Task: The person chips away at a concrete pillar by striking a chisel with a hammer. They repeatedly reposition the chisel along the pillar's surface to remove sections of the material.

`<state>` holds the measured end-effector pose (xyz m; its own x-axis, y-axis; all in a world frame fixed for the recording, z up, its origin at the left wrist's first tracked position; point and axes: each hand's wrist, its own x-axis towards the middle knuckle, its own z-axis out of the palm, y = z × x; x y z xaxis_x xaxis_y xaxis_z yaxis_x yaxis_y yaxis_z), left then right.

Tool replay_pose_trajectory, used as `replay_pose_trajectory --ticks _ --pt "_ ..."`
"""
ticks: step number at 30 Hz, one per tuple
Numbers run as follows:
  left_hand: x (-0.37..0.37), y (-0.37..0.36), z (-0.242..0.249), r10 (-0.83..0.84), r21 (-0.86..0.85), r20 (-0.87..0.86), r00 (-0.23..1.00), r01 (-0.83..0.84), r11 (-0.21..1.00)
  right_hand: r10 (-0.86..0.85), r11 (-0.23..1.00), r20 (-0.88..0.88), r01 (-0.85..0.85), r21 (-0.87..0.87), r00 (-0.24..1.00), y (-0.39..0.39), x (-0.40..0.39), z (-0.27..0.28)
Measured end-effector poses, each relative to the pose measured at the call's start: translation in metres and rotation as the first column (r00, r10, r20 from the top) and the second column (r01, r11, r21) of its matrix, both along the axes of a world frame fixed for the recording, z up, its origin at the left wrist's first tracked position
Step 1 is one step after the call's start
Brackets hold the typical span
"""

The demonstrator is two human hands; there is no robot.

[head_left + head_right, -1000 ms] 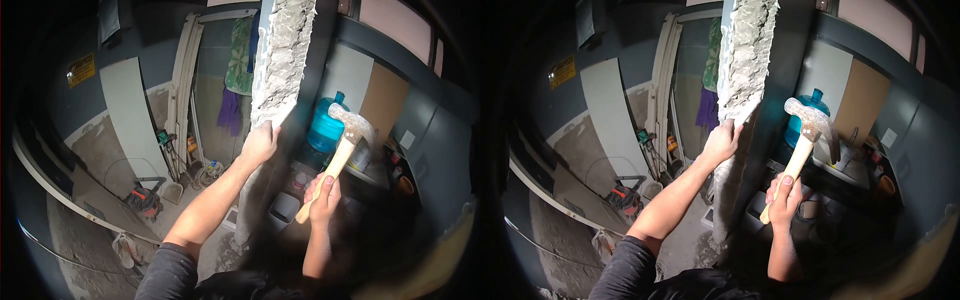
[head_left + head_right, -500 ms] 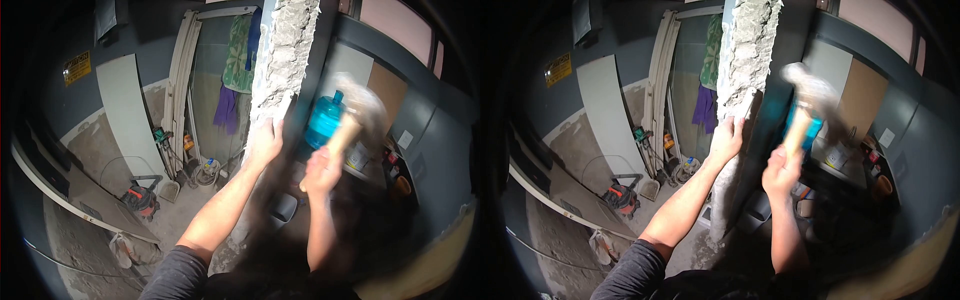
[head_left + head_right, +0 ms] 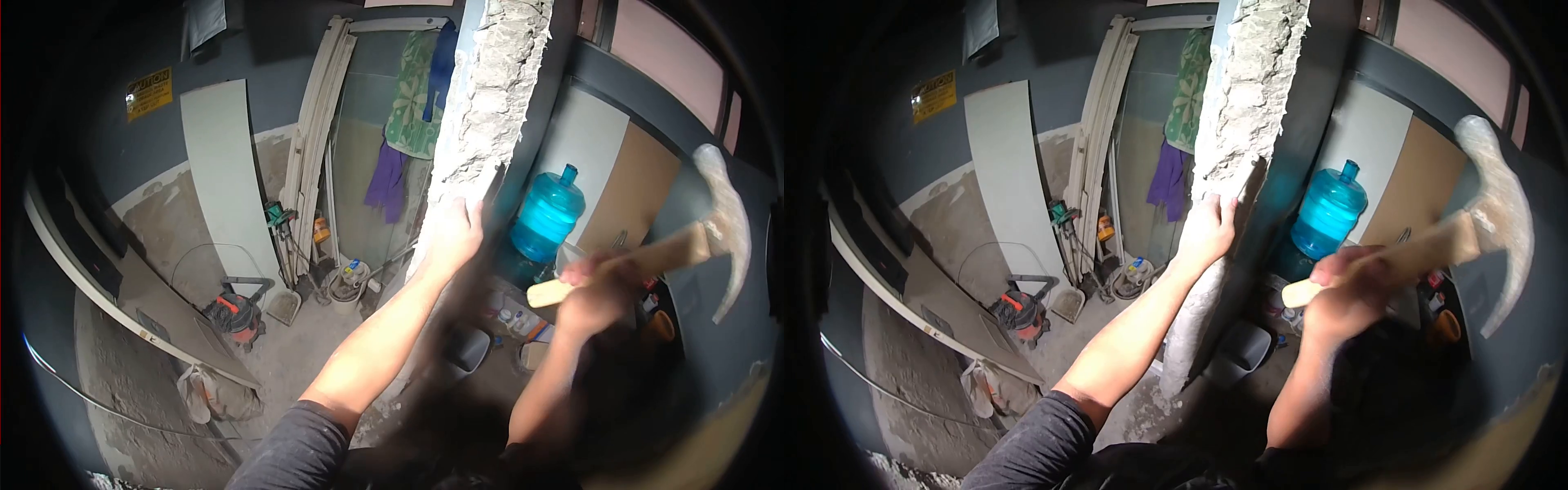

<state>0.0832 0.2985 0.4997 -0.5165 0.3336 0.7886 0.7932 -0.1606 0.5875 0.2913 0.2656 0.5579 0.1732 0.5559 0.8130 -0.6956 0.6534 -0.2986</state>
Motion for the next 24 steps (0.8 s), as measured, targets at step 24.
replay_pose_trajectory --ticks 24 --pt "0.021 -0.012 0.021 -0.052 -0.087 0.205 0.977 0.071 0.994 -0.26 0.85 0.873 0.526 0.004 0.413 0.032 -0.029 -0.046"
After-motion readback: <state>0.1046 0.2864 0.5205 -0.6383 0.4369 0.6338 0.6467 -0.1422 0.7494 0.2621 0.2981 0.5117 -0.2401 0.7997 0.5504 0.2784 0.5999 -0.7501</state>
